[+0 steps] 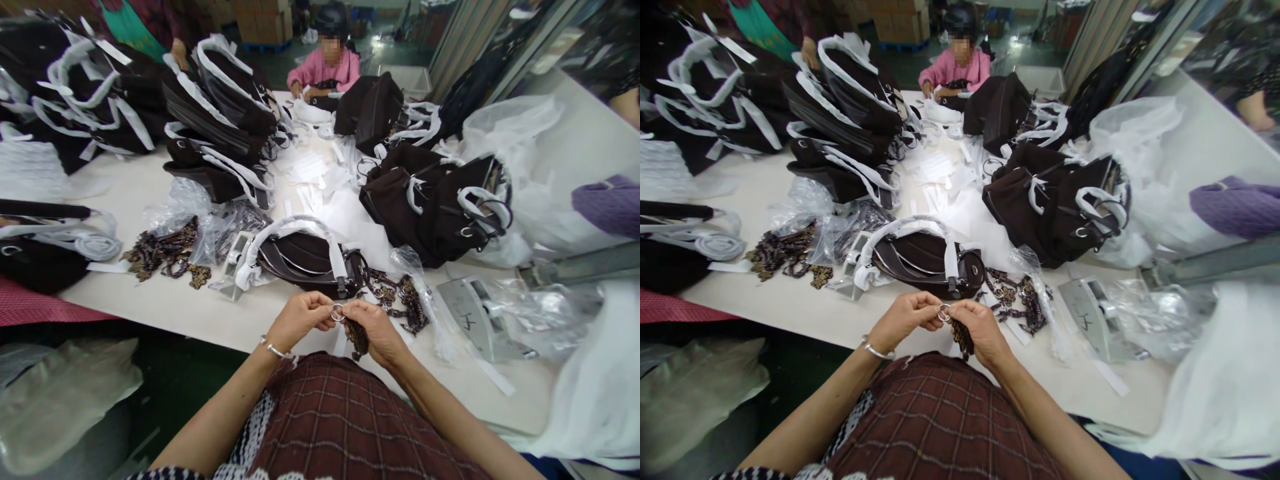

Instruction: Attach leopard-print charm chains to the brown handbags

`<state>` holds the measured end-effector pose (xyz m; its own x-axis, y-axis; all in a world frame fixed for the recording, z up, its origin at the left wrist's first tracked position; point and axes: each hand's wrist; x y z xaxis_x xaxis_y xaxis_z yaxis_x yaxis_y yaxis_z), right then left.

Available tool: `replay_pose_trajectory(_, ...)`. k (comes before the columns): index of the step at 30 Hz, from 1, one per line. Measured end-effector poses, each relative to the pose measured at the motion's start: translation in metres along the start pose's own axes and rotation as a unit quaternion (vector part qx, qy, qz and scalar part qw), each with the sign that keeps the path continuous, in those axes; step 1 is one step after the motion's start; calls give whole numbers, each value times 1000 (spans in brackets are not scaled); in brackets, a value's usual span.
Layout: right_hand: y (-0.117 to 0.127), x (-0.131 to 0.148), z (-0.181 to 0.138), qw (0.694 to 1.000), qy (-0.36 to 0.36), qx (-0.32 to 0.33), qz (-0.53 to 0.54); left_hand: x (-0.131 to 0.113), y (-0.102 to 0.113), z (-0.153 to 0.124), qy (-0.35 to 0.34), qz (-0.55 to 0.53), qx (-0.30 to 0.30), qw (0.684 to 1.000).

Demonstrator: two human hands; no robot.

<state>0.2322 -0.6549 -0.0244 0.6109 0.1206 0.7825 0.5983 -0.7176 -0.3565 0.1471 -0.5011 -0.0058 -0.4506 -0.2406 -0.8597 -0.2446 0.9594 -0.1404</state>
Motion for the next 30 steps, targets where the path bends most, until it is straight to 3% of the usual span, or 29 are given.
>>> replay_pose_trajectory(3, -2, -4, 2, 999, 28, -27, -27, 4, -6, 6, -21, 29, -38, 999)
replay_pose_trajectory(9, 3, -21, 6, 980, 111, -116, -117, 24, -24, 20, 8, -115, -71, 991)
replay_pose_trajectory(11, 8, -24, 9, 975, 114, -138, -131, 26, -22, 24, 11, -82, -50, 995)
replay_pose_trajectory(14, 13, -24, 13, 980, 86, -143, -111, 21, -10, 32, -45, 75, -67, 994)
replay_pose_trajectory(18, 16, -14, 20, 986, 57, -135, -77, 0, 0, 40, -127, 311, -118, 934)
replay_pose_trajectory(22, 19, -2, 28, 981, 82, -146, -98, -25, 0, 39, -229, 509, -171, 812)
replay_pose_trajectory(24, 23, 1, 34, 975, 94, -152, -129, -33, 2, 39, -238, 571, -150, 771)
replay_pose_trajectory(27, 27, 3, 43, 970, 109, -151, -154, -34, 2, 40, -236, 602, -122, 753)
replay_pose_trajectory(30, 28, 4, 51, 970, 124, -140, -154, -29, -3, 42, -253, 602, -156, 741)
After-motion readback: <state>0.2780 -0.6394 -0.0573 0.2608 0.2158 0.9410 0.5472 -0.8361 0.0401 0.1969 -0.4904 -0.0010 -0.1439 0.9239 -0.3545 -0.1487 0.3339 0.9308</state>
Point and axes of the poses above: each hand's wrist, its own z-axis towards the middle knuckle, its own y-axis out of the back of the hand, x = y × z, and after that the axes turned 5 degrees about x, right-handed
